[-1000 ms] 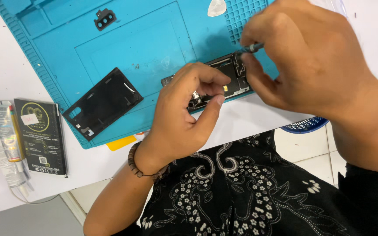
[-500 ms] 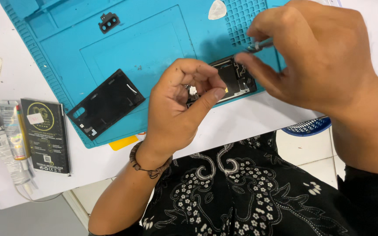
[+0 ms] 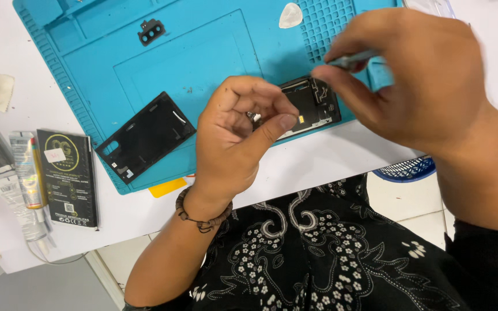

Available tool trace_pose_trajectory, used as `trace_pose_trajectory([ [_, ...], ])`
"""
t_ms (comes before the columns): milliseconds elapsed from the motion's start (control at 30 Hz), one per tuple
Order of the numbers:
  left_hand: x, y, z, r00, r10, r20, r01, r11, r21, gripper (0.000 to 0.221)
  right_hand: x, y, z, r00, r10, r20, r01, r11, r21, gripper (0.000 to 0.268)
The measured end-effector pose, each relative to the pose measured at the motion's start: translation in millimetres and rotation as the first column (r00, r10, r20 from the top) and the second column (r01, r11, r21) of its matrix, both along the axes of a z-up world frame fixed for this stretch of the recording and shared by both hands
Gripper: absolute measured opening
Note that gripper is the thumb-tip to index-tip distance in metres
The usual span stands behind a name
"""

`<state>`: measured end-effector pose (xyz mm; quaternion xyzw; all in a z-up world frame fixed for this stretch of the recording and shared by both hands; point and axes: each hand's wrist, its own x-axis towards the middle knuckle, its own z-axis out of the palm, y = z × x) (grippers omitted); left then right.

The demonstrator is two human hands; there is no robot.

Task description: The person uses a screwdriver to remove screws from a disassembled smartphone placed on a blue work mat. They then use their hands to detach and reattach internal components, including a metal bracket and ribbon cables, while working on the device's motherboard.

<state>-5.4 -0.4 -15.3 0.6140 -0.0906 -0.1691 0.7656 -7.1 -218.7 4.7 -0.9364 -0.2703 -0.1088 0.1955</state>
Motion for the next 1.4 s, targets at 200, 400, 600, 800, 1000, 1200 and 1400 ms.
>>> trace_pose_trajectory([
  [200,0.6,6.1,-9.9,0.993,0.003,-0.121,-0.024,0.985,-0.171,0.034,-15.6,-1.8,9.8,0.995,0.081,-0.062,-0.026,0.785,0.619,0.040],
  [400,-0.6,5.8,-9.8,0.992,0.000,-0.126,-0.032,0.967,-0.254,0.035,-17.7,-3.3,5.3,0.989,0.118,-0.085,-0.028,0.728,0.685,0.041],
  [600,-2.3,4.4,-10.2,0.992,0.007,-0.128,-0.038,0.970,-0.239,0.034,-16.0,-8.7,-0.5,0.989,0.148,-0.031,-0.086,0.722,0.687,0.041],
  [800,-4.3,-4.2,-5.6,0.999,0.015,-0.028,-0.020,0.982,-0.190,0.032,-11.4,-7.0,30.9,0.945,0.314,-0.096,-0.197,0.776,0.599,0.036],
  [1000,-5.8,-15.6,0.9,0.868,-0.292,0.402,0.063,0.866,0.495,0.022,-21.4,-8.7,40.8,0.898,0.010,-0.439,0.070,0.984,0.165,0.022],
  [1200,-10.3,-25.5,-12.8,0.657,-0.502,0.562,-0.060,0.709,0.703,0.040,-27.2,-14.9,22.2,0.975,0.124,-0.182,-0.090,0.979,0.185,0.018],
  [1400,-9.4,-24.8,-15.8,0.621,-0.545,0.564,-0.050,0.690,0.722,0.041,-30.8,-19.7,11.9,0.981,0.095,-0.169,-0.073,0.989,0.132,0.019],
])
